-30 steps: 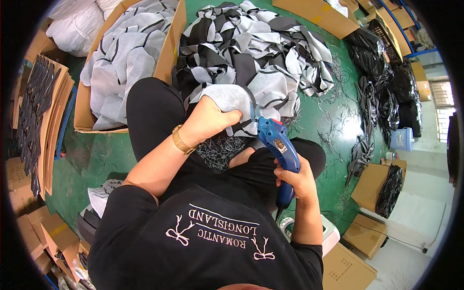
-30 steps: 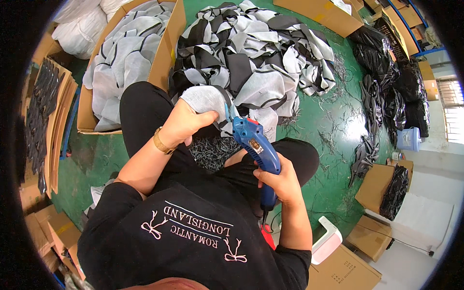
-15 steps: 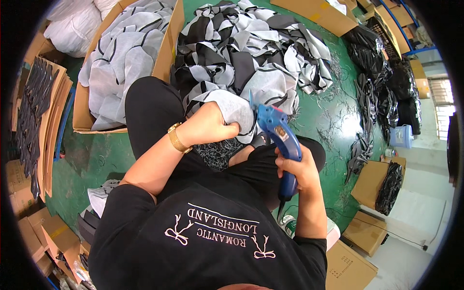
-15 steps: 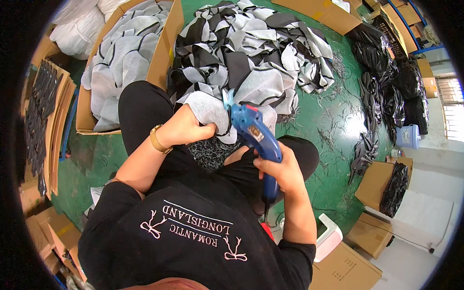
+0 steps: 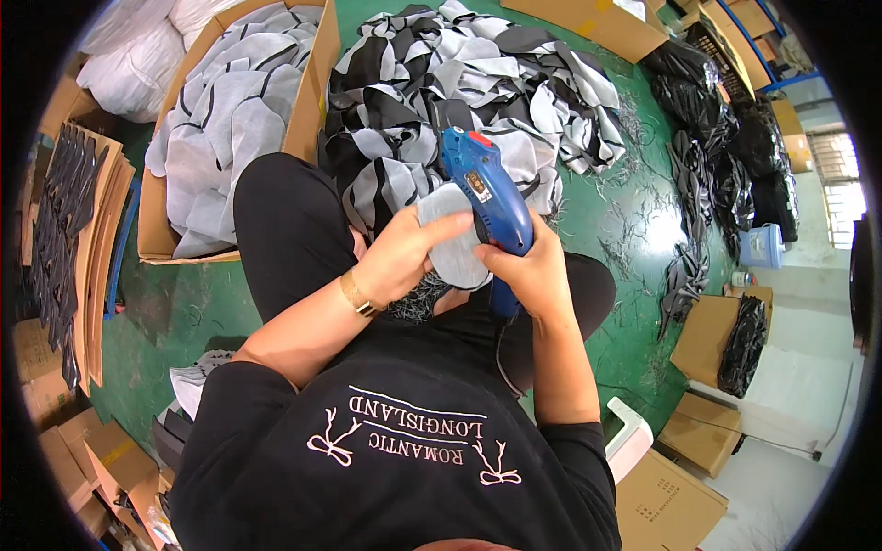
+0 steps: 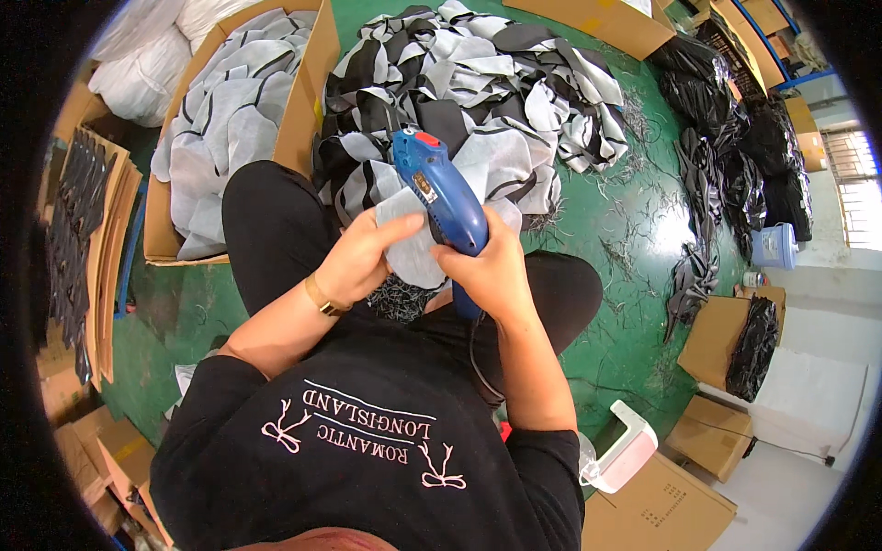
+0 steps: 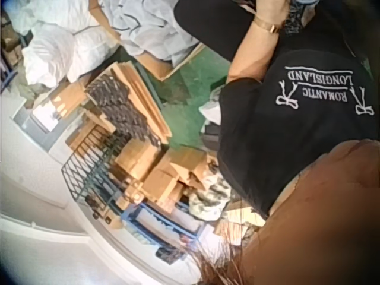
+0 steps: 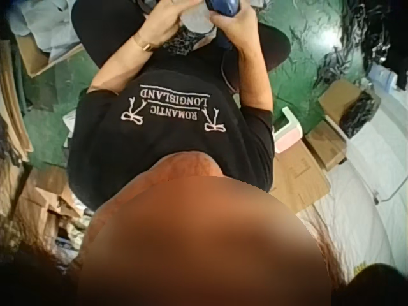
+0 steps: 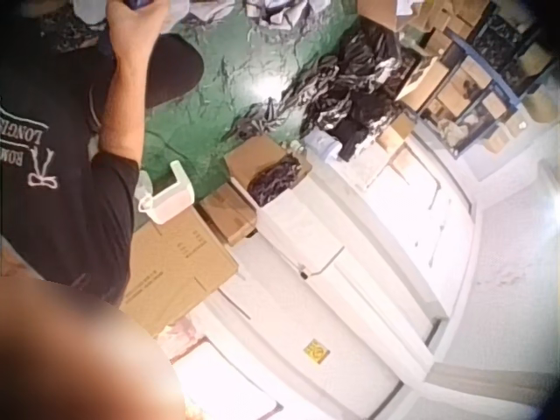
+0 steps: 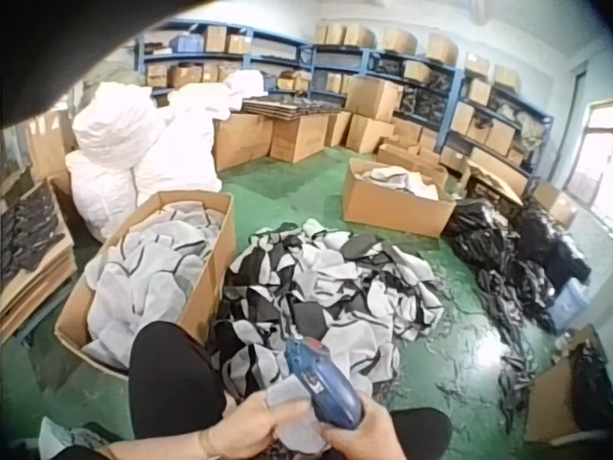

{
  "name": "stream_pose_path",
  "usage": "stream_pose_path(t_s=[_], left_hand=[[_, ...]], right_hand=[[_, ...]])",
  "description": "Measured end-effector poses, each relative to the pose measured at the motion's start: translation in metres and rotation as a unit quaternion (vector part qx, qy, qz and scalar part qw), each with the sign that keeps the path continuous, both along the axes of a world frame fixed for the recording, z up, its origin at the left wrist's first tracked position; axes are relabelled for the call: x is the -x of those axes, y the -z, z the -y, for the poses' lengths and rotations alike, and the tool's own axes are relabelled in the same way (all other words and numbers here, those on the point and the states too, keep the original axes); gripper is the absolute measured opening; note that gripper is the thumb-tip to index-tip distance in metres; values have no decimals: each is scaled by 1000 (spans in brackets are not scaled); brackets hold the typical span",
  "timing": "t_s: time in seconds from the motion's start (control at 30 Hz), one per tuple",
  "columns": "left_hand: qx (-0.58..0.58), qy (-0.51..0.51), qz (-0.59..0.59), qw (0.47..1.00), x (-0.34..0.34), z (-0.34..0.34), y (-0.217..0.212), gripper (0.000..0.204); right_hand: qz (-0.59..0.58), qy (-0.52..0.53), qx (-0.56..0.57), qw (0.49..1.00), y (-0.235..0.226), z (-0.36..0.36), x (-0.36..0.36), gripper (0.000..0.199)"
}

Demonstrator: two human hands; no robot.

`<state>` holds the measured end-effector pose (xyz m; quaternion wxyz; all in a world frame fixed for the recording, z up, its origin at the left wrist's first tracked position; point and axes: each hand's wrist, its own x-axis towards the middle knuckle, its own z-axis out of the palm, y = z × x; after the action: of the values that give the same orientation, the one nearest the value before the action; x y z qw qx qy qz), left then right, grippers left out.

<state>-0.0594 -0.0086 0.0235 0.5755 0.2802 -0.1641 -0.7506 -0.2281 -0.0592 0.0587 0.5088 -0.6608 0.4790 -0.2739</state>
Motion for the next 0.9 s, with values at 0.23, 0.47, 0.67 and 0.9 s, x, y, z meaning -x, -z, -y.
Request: stream_pose_path(t_s=[0.23, 0.47, 0.67, 0.9], left_hand=[[-37, -24, -29, 999, -5, 13, 7, 22], [0, -40, 3, 999, -20, 13, 2, 26], [22, -37, 25, 999, -22, 15, 1, 27], [34, -19, 45, 998, -16, 9, 3, 30]], right_hand=[[156, -7, -200, 967, 2, -4, 24, 38], [226, -67, -352, 906, 21, -24, 81, 36], [218, -65, -417, 880, 27, -37, 88, 35], [245, -30, -349, 904, 25, -27, 67, 37]])
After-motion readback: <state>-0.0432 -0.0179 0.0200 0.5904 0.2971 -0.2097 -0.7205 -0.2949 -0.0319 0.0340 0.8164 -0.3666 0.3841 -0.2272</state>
